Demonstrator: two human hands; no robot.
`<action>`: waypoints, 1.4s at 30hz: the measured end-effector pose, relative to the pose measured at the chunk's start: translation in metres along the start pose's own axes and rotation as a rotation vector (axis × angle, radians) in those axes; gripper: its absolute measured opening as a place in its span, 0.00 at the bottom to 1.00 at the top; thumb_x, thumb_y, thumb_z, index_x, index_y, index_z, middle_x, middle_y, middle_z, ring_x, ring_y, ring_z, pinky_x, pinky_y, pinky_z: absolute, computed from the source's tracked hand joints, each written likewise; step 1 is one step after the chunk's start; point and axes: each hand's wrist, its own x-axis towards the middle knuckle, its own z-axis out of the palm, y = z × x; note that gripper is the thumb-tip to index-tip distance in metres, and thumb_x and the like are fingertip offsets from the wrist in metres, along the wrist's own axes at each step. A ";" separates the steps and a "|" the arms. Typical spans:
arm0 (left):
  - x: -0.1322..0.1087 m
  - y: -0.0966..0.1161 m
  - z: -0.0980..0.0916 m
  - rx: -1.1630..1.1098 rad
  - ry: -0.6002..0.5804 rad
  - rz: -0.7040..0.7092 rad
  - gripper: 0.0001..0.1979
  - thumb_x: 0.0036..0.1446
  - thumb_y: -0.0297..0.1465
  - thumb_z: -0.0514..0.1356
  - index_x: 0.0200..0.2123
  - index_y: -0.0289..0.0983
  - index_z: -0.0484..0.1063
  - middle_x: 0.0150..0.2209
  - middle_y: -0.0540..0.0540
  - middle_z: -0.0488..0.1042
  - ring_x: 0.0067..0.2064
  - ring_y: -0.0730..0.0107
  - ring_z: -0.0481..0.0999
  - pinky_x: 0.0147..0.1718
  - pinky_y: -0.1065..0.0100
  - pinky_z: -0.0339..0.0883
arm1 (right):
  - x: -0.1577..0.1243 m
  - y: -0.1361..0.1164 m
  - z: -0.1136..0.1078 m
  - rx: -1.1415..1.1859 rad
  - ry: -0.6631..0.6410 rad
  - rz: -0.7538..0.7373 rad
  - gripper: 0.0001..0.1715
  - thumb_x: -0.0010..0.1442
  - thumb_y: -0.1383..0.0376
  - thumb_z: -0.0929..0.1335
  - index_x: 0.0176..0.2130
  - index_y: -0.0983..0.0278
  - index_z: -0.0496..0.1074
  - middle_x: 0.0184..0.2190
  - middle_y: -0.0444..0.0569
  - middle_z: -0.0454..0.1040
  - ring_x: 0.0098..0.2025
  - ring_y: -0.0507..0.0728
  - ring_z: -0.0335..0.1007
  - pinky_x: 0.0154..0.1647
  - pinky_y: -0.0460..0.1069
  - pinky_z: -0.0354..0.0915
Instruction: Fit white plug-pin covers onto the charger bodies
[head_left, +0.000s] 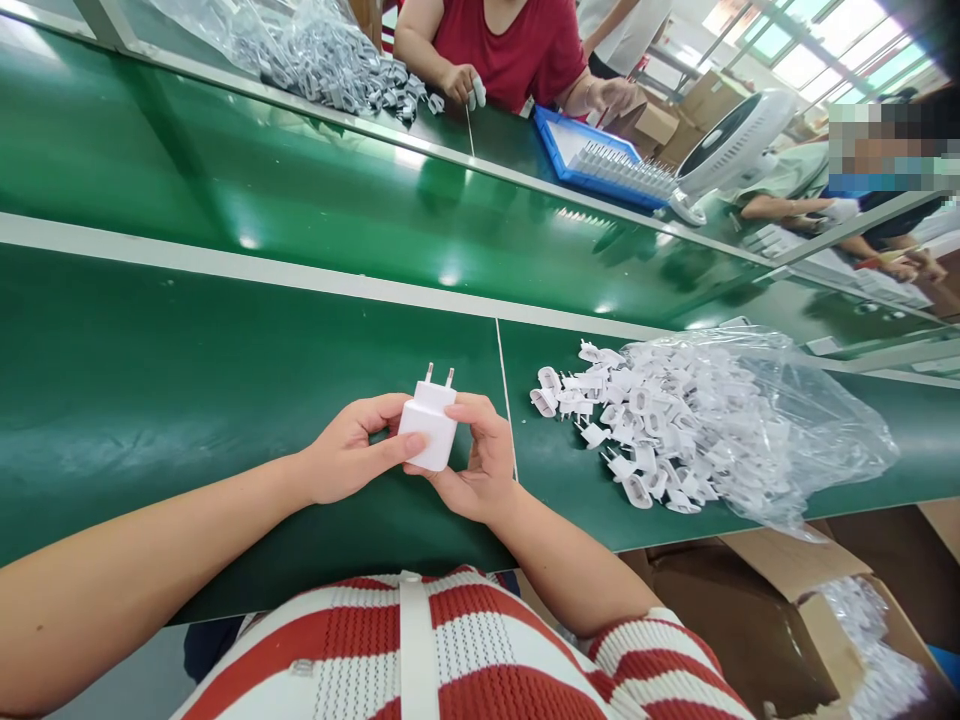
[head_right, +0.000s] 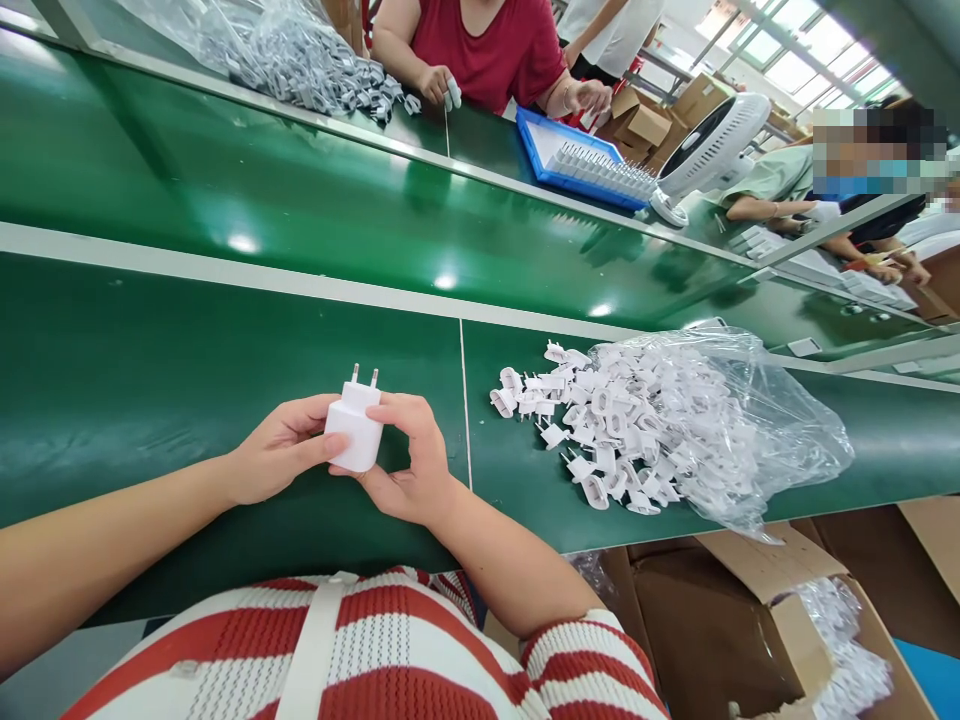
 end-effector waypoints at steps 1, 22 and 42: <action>0.000 -0.001 -0.002 -0.015 0.012 -0.005 0.15 0.62 0.41 0.65 0.44 0.35 0.78 0.33 0.46 0.76 0.32 0.70 0.72 0.33 0.70 0.68 | 0.000 0.000 -0.001 0.004 0.002 0.009 0.33 0.58 0.57 0.76 0.57 0.54 0.62 0.49 0.52 0.74 0.49 0.61 0.76 0.50 0.59 0.75; 0.005 0.002 -0.010 -0.168 -0.001 -0.065 0.14 0.58 0.41 0.68 0.38 0.35 0.84 0.34 0.44 0.80 0.36 0.66 0.74 0.39 0.67 0.69 | 0.001 -0.002 -0.001 0.013 0.032 0.026 0.30 0.58 0.62 0.76 0.54 0.54 0.62 0.49 0.52 0.75 0.49 0.61 0.77 0.48 0.58 0.75; 0.012 -0.001 -0.017 0.103 0.245 -0.291 0.31 0.49 0.42 0.75 0.54 0.36 0.75 0.48 0.41 0.82 0.47 0.58 0.80 0.48 0.64 0.76 | 0.009 0.008 -0.002 -0.086 -0.117 0.111 0.30 0.59 0.60 0.75 0.56 0.58 0.64 0.53 0.52 0.76 0.55 0.58 0.72 0.55 0.54 0.72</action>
